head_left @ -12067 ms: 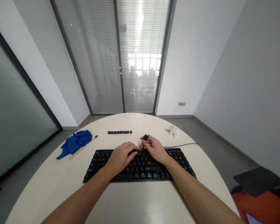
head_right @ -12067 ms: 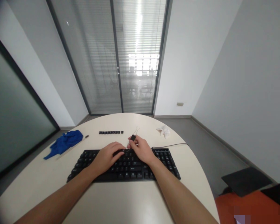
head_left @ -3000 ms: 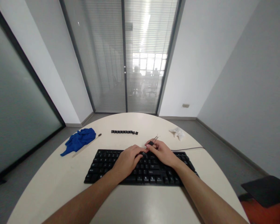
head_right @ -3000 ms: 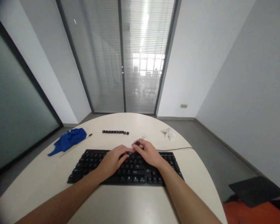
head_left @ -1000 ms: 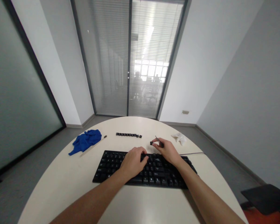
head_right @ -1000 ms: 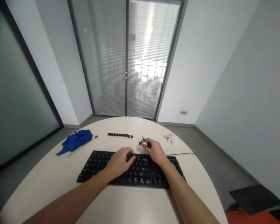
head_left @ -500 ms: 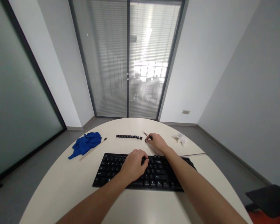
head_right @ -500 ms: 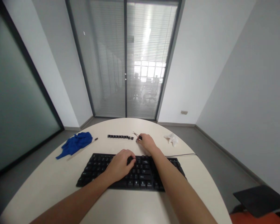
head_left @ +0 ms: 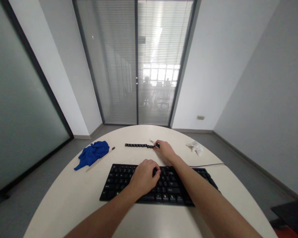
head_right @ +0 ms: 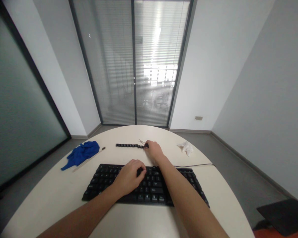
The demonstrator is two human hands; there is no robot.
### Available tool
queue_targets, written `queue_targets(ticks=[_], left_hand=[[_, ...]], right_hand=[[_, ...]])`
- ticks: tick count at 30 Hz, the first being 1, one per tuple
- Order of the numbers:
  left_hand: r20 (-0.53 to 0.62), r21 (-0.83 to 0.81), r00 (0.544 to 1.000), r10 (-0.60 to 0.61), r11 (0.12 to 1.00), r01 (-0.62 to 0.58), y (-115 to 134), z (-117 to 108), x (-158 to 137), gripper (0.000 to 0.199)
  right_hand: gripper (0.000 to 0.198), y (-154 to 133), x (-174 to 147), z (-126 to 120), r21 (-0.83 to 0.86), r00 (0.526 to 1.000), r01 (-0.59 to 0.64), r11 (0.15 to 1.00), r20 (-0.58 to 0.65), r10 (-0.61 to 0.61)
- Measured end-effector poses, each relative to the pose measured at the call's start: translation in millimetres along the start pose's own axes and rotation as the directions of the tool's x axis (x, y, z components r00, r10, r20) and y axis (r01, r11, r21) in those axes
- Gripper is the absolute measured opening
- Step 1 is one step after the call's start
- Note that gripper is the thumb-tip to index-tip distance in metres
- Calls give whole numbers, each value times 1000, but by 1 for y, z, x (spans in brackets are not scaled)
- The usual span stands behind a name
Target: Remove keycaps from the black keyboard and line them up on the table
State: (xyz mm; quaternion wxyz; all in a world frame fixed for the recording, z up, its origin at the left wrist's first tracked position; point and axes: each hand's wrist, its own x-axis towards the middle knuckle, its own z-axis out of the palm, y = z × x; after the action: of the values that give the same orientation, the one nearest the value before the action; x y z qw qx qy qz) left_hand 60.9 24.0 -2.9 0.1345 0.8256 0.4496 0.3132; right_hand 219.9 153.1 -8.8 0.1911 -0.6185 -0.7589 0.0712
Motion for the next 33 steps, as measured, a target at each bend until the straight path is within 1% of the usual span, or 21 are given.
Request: queue_targets(ticks=[7, 11, 14, 16, 19, 23, 25, 28, 31, 33], left_hand=[[1, 0, 1000, 2, 1000, -2, 1, -1, 0, 7], [5, 2, 1000, 0, 1000, 0, 1, -2, 0, 6], [4, -7, 1000, 24, 1000, -24, 2, -3, 0, 5], [12, -14, 998, 59, 998, -59, 3, -3, -1, 12], [46, -19, 994, 100, 995, -99, 3, -3, -2, 20], [71, -2, 995, 77, 997, -77, 4, -3, -2, 17], [74, 4, 995, 69, 998, -69, 4, -3, -2, 17], [76, 8, 995, 68, 998, -69, 5, -4, -2, 17], [85, 12, 994, 66, 998, -68, 6, -4, -2, 17], [94, 13, 994, 64, 998, -66, 6, -4, -2, 17]], right_hand=[[21, 1, 1, 0, 20, 1000, -9, 1000, -10, 9], [23, 0, -1, -7, 47, 999, -3, 999, -40, 5], [26, -2, -9, -18, 70, 997, -3, 998, -81, 8], [36, -2, -18, -29, 114, 994, 2, 994, -113, 11], [53, -1, -37, -49, 238, 988, 32, 971, -151, 5], [61, 2, -68, -71, 301, 981, 69, 951, -193, -10], [59, 5, -82, -73, 335, 983, 74, 939, -184, -12], [50, 13, -98, -65, 449, 991, 68, 891, -136, -7], [40, 17, -107, -56, 554, 998, 64, 830, -39, -52], [36, 17, -109, -54, 550, 995, 93, 830, -16, -100]])
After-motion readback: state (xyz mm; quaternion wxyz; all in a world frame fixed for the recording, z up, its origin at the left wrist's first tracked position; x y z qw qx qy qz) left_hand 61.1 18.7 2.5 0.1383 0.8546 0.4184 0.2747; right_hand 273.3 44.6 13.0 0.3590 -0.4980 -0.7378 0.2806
